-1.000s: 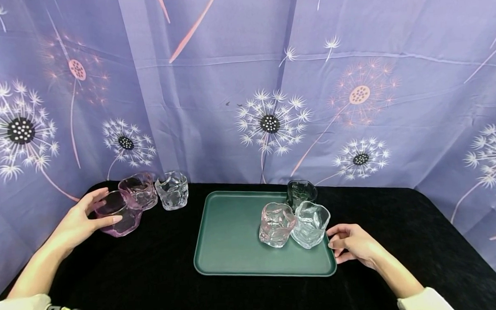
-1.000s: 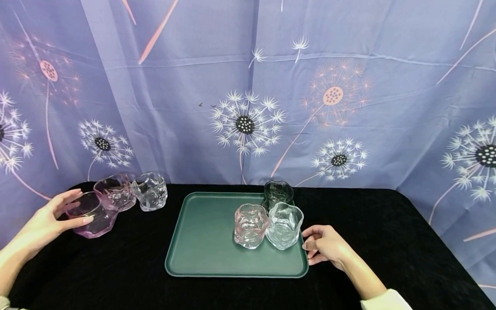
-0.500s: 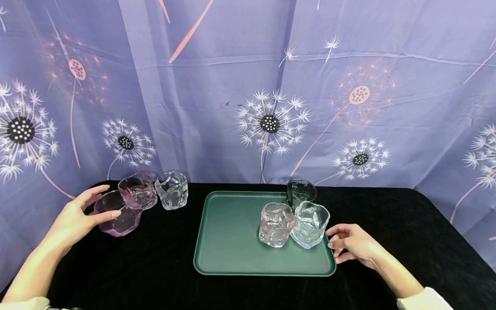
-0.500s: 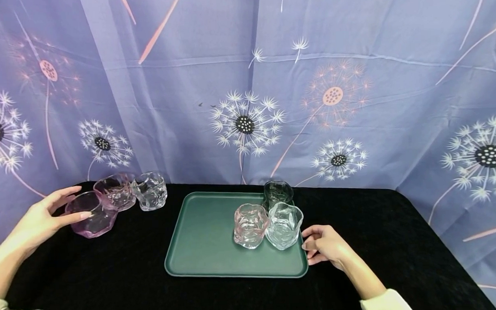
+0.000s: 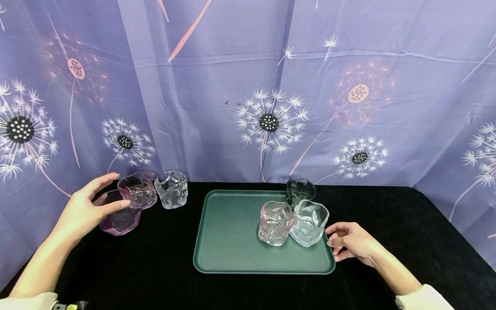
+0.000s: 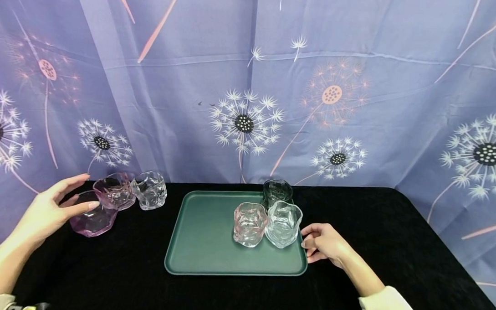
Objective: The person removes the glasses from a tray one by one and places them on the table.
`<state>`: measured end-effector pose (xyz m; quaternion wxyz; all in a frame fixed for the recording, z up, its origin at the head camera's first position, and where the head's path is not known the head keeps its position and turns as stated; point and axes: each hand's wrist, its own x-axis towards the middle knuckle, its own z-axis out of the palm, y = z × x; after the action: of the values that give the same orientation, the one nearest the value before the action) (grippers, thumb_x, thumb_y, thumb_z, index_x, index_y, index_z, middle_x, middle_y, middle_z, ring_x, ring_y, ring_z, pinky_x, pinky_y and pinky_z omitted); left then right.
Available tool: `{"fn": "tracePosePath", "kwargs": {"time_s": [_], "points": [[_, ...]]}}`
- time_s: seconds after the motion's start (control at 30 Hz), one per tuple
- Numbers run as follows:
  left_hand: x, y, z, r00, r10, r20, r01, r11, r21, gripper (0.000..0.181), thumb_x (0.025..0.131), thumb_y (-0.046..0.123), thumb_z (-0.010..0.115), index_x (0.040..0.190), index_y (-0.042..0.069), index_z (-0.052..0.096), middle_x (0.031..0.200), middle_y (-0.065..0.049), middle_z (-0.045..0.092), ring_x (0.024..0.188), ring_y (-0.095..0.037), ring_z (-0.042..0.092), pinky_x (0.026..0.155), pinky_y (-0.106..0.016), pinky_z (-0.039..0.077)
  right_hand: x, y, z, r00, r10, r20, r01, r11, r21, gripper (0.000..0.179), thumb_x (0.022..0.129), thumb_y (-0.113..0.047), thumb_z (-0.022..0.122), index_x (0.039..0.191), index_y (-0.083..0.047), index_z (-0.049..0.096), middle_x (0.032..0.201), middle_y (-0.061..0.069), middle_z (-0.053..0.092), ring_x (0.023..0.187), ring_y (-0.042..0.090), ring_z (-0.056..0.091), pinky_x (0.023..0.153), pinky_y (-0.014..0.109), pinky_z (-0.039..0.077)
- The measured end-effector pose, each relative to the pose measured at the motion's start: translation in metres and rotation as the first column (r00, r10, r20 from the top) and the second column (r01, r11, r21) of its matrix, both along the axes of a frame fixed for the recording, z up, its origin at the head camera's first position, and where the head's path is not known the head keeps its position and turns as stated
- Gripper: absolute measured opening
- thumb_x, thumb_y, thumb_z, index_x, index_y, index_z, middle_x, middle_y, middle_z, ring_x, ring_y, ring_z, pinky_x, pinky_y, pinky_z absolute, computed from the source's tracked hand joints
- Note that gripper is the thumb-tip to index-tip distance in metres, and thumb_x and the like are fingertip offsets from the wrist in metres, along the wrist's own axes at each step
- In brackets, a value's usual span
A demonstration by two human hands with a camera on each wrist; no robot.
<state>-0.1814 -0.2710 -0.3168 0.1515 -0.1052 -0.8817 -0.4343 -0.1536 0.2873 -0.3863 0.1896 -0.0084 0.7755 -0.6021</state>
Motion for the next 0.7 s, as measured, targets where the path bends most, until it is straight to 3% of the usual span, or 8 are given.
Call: {"fn": "tracePosePath", "kwargs": {"time_s": [0.07, 0.2, 0.3, 0.43, 0.7], "points": [[-0.001, 0.007, 0.002, 1.000, -0.013, 0.015, 0.013, 1.000, -0.009, 0.066, 0.079, 0.019, 0.073, 0.135, 0.004, 0.041, 0.130, -0.012, 0.045, 0.110, 0.011, 0.036, 0.084, -0.001, 0.033, 0.000, 0.000, 0.000, 1.000, -0.002, 0.001, 0.002, 1.000, 0.000, 0.039, 0.080, 0.004, 0.058, 0.113, 0.017, 0.041, 0.079, 0.008, 0.059, 0.061, 0.015, 0.056, 0.058, 0.035, 0.054], [-0.003, 0.021, 0.005, 0.999, -0.024, 0.044, 0.026, 0.998, -0.054, 0.066, 0.079, 0.025, 0.072, 0.135, 0.005, 0.042, 0.130, -0.018, 0.045, 0.116, -0.012, 0.043, 0.083, -0.004, 0.036, 0.000, -0.001, 0.001, 1.000, -0.008, 0.002, 0.008, 1.000, 0.003, 0.040, 0.080, 0.004, 0.057, 0.114, 0.017, 0.041, 0.080, 0.008, 0.059, 0.061, 0.015, 0.056, 0.058, 0.035, 0.054], [-0.005, 0.032, 0.006, 0.998, -0.029, 0.052, 0.034, 0.994, -0.102, 0.066, 0.079, 0.029, 0.073, 0.134, 0.007, 0.044, 0.129, -0.019, 0.047, 0.110, -0.032, 0.047, 0.087, -0.024, 0.042, 0.000, -0.001, 0.000, 1.000, -0.014, 0.002, 0.013, 1.000, 0.010, 0.040, 0.080, 0.004, 0.057, 0.114, 0.017, 0.041, 0.080, 0.009, 0.058, 0.061, 0.015, 0.056, 0.057, 0.035, 0.054], [-0.009, 0.048, 0.005, 0.993, -0.090, 0.077, 0.096, 0.992, -0.080, 0.065, 0.079, 0.027, 0.072, 0.133, 0.005, 0.043, 0.128, -0.022, 0.047, 0.109, -0.035, 0.048, 0.089, -0.048, 0.039, 0.000, 0.000, -0.001, 1.000, -0.015, 0.001, 0.015, 1.000, 0.012, 0.039, 0.080, 0.005, 0.056, 0.114, 0.017, 0.041, 0.080, 0.009, 0.058, 0.061, 0.016, 0.056, 0.057, 0.035, 0.054], [-0.017, 0.081, -0.001, 0.981, -0.167, 0.094, 0.173, 0.983, -0.063, 0.064, 0.078, 0.023, 0.073, 0.131, 0.003, 0.045, 0.128, -0.022, 0.047, 0.116, -0.036, 0.044, 0.093, -0.049, 0.038, 0.000, 0.000, -0.001, 1.000, -0.014, 0.001, 0.014, 1.000, 0.006, 0.039, 0.080, 0.005, 0.056, 0.113, 0.017, 0.041, 0.080, 0.009, 0.058, 0.061, 0.016, 0.055, 0.058, 0.035, 0.054]]}}
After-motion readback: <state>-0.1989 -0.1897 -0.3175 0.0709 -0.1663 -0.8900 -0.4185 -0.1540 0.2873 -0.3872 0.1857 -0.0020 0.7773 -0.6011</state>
